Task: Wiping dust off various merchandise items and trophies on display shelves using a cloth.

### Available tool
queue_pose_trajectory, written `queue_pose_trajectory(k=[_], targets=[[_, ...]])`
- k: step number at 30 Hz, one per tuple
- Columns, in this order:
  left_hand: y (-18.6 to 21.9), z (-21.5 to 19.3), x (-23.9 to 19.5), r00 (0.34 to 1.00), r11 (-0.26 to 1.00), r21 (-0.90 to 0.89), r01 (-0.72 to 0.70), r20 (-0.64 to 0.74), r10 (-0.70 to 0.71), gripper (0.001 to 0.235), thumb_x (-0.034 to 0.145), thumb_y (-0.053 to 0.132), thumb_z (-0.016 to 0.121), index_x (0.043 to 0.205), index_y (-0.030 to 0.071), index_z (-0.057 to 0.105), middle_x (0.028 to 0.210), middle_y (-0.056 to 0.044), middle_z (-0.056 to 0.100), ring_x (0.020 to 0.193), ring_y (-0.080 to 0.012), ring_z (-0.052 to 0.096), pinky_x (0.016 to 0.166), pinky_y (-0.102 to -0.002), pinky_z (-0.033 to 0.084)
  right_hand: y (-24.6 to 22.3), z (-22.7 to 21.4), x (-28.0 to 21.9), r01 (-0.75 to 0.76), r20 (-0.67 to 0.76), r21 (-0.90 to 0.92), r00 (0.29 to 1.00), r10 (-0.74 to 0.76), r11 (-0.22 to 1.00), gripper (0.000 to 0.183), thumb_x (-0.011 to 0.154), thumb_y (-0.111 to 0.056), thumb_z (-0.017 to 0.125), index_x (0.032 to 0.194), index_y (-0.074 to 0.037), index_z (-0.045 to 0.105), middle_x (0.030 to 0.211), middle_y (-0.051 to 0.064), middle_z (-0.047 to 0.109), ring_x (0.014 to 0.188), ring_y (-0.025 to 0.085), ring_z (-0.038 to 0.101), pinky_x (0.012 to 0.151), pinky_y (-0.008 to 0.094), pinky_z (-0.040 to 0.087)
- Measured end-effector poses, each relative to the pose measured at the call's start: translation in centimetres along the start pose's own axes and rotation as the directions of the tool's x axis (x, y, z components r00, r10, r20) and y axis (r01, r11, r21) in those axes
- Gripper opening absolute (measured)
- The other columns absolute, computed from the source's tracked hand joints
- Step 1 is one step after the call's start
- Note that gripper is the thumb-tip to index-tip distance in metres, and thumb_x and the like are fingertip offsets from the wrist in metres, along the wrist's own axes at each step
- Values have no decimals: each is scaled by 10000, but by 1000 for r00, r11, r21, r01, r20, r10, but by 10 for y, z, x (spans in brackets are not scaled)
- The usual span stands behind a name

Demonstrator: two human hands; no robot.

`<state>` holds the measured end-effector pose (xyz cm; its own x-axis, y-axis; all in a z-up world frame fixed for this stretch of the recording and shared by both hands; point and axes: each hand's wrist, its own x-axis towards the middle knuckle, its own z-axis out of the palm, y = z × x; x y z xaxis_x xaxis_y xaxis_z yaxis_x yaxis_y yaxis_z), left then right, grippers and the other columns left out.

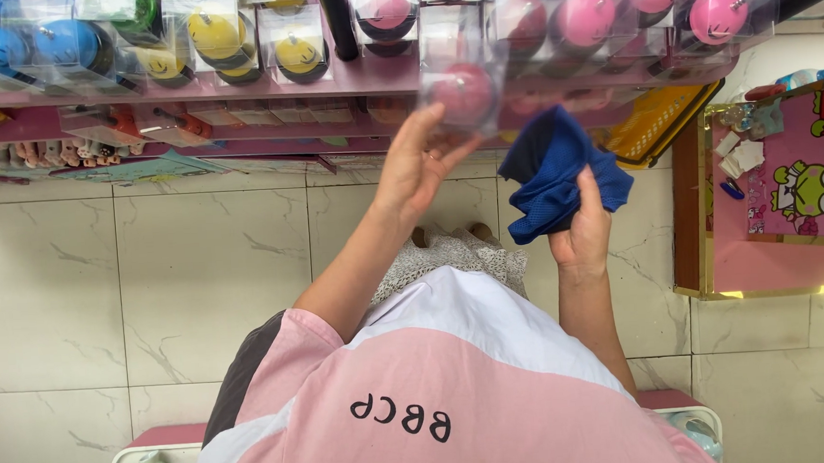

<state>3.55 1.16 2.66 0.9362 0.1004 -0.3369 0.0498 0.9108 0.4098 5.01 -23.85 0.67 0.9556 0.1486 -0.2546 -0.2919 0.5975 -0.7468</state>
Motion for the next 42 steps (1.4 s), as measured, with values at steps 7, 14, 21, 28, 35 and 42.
queue_pose_trajectory(k=[7,14,21,28,35,42], targets=[[3,-18,57,999,1000,-1,-19,-48,18,463,897,197,768,1264,-15,582,1230,-185,571,1185,-344,596,1053,-541,545,-5,-15,-5,2,-92,58,996,3,998,412,1083,-206,520,1459,-39,507,1407,94,624,1278,238,624,1128,417,524],[-3,-20,94,985,979,173,-111,-113,132,391,882,213,782,1180,11,630,1125,-146,665,1033,-268,655,901,-445,606,4,-33,-8,-39,-144,35,989,43,999,399,1074,-219,531,1429,-36,536,1375,95,642,1242,241,638,1104,421,523],[-35,-57,164,911,996,46,-78,-402,90,604,781,173,899,1147,-56,475,1101,-162,562,1032,-291,603,974,-466,607,8,-38,-9,-80,-185,21,979,83,997,382,1068,-249,554,1388,-43,580,1356,85,663,1238,239,641,1103,422,522],[-35,-63,165,919,989,69,-133,-366,149,837,665,295,942,1203,-79,420,1185,-172,551,1084,-293,606,981,-445,595,13,-39,-5,-149,-162,38,975,153,988,393,1062,-268,551,1388,-50,583,1361,77,665,1249,243,638,1112,433,513],[-2,-83,123,902,967,252,-42,-407,146,956,616,510,916,1246,-48,462,1111,-142,523,975,-261,580,815,-447,615,15,-38,1,-208,-157,49,964,213,977,416,1056,-282,551,1408,-61,566,1390,73,647,1268,247,629,1123,438,506],[72,-169,118,788,967,95,-237,-564,248,1130,636,584,871,1394,-108,399,1219,-191,436,1145,-359,553,907,-551,624,22,-47,12,-255,-125,61,957,261,965,419,1058,-278,548,1413,-56,565,1401,79,645,1278,256,624,1131,443,495]])
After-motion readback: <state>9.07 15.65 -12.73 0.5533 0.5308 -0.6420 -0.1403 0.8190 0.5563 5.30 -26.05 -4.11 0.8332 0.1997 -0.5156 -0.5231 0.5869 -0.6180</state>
